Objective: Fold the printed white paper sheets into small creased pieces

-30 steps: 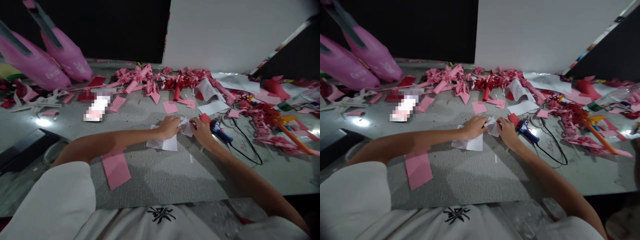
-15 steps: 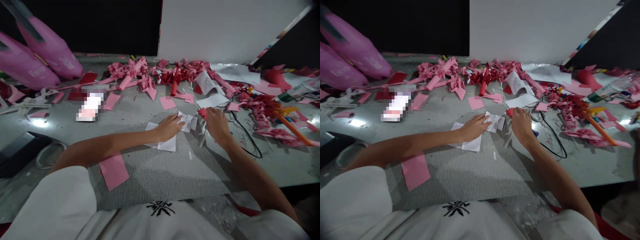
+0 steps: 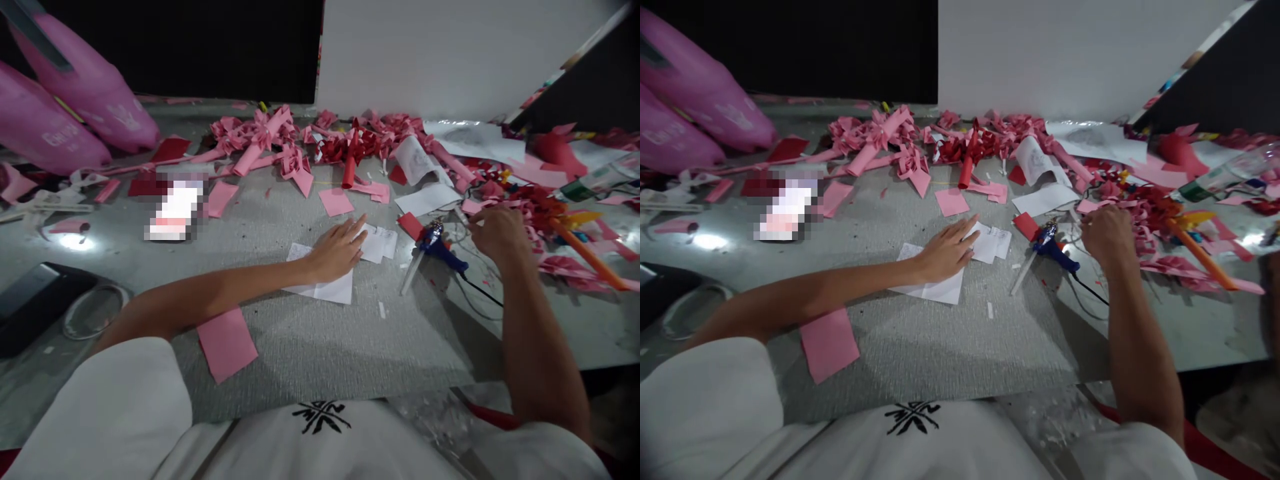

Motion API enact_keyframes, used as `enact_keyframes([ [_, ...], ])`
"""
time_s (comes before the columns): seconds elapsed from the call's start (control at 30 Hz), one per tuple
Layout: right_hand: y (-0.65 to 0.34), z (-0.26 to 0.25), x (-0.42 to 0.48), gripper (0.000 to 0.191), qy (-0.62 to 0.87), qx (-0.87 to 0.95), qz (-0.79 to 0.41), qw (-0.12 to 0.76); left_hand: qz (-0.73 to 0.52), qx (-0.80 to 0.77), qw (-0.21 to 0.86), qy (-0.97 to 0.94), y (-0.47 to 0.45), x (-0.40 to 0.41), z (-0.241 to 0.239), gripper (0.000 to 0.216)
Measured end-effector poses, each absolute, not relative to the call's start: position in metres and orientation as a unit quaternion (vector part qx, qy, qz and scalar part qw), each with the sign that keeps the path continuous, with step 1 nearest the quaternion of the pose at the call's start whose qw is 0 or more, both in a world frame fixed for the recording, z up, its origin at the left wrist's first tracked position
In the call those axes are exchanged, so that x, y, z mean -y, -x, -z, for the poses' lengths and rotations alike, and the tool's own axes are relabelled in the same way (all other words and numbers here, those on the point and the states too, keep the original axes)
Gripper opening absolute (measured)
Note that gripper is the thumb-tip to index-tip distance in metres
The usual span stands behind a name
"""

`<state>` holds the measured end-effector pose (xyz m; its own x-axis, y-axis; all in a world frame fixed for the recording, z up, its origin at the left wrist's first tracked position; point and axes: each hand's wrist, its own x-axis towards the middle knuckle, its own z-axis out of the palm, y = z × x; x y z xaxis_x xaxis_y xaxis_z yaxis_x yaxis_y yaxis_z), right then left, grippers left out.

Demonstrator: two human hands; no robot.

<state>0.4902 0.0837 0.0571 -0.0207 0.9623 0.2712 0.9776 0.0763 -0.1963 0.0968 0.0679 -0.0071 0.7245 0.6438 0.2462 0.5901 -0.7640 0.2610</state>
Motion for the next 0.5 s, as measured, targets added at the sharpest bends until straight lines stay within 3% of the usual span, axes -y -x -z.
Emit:
enact_keyframes([
  [0.1, -0.471, -0.077, -0.076, 0.018, 0.763, 0.622, 0.061, 0.166, -0.15, -0.344, 0.088, -0.923, -0.096, -0.067, 0.003, 0.051],
  [0.17, -0.446, -0.082, -0.068, 0.025, 0.745, 0.636, 0.076, 0.186, -0.144, -0.343, 0.088, -0.924, -0.096, -0.067, 0.002, 0.05],
  [0.27, -0.4, -0.071, -0.056, 0.019, 0.689, 0.701, 0.054, 0.178, -0.144, -0.348, 0.089, -0.922, -0.098, -0.066, 0.003, 0.048],
  [0.5, -0.327, -0.026, -0.035, 0.027, 0.498, 0.864, 0.06, 0.029, -0.158, -0.375, 0.085, -0.91, -0.092, -0.069, -0.005, 0.048],
])
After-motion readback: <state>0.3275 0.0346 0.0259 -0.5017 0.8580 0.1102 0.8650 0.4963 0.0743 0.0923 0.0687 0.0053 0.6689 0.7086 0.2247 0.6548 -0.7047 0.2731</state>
